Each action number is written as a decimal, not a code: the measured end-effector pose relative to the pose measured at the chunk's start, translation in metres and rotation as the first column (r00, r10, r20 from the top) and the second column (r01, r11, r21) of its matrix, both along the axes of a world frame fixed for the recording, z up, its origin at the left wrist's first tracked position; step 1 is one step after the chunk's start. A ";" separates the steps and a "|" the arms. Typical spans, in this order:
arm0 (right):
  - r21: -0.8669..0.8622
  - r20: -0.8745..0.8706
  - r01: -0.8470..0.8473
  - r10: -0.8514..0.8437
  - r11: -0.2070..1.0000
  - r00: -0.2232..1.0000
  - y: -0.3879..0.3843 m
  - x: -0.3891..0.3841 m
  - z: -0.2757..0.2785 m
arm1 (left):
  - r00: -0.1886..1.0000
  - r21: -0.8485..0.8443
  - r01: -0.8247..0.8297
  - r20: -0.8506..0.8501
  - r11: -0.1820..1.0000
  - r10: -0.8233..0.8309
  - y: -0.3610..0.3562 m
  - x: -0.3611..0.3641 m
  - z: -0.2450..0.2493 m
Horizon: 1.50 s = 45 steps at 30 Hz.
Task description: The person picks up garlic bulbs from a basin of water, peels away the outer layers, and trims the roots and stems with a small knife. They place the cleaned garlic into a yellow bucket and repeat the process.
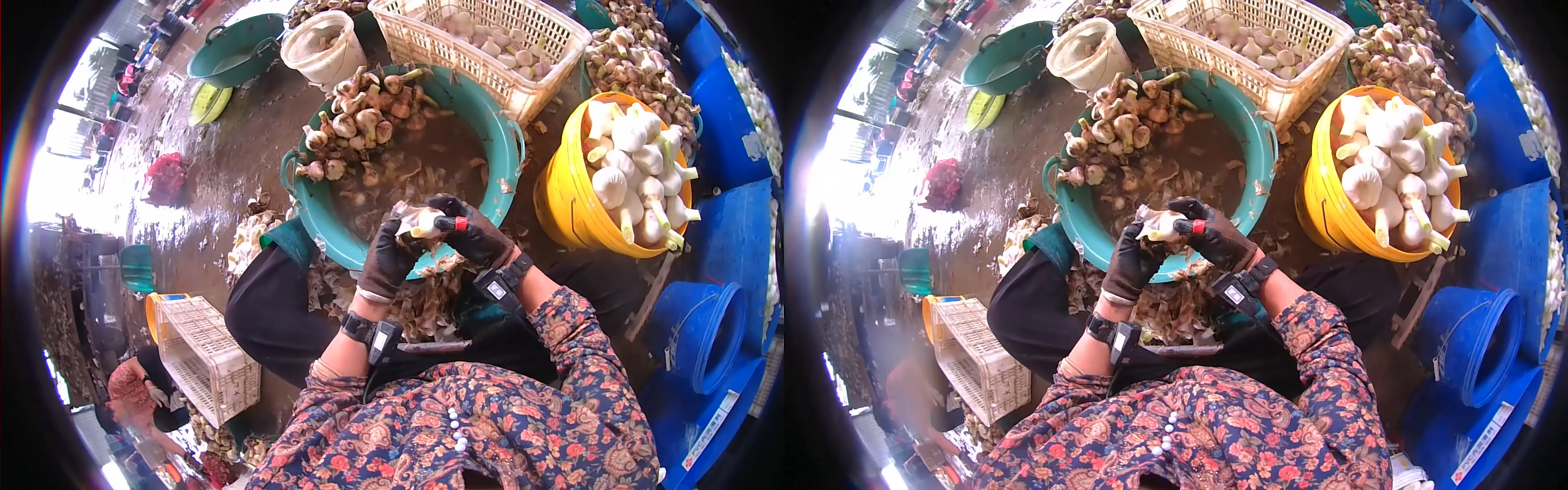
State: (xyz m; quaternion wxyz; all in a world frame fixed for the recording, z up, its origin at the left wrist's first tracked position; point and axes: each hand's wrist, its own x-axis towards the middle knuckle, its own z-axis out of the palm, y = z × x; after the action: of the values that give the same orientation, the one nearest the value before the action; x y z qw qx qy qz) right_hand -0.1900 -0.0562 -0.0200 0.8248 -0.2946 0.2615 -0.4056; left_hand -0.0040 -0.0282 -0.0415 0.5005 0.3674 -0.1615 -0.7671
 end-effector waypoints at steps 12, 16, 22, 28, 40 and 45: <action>-0.786 -0.544 -0.089 -0.616 0.612 0.569 0.000 0.006 0.000 | 0.655 -0.516 0.264 0.716 0.815 0.242 0.002 -0.008 0.057; 0.084 -0.317 0.317 -0.276 0.945 0.907 -0.010 -0.001 -0.001 | 0.533 -0.187 0.624 0.812 0.759 -0.238 0.029 0.001 0.061; 0.373 -0.193 0.201 -0.136 0.906 0.972 -0.008 -0.007 0.012 | -0.123 0.209 0.930 0.952 0.302 -0.279 0.047 0.009 0.056; -0.364 -0.294 0.168 -0.285 0.916 0.913 0.004 -0.009 0.004 | 0.231 -0.250 0.535 0.962 0.807 0.145 0.014 0.010 0.047; 0.105 0.152 0.574 -0.584 0.812 0.797 -0.049 -0.038 0.020 | -0.040 0.127 0.399 0.992 0.908 -0.121 -0.064 0.078 -0.050; 0.147 0.156 0.339 -0.360 0.929 0.920 -0.050 -0.065 0.027 | -0.048 0.291 0.376 0.954 0.880 -0.295 -0.143 0.156 -0.164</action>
State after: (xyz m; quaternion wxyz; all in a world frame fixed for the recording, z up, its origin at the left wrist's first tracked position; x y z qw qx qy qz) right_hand -0.2553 -0.1064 0.0075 0.7752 -0.1561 0.2575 -0.5553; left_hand 0.1524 -0.1708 -0.2053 0.0591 0.7222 -0.5645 -0.3954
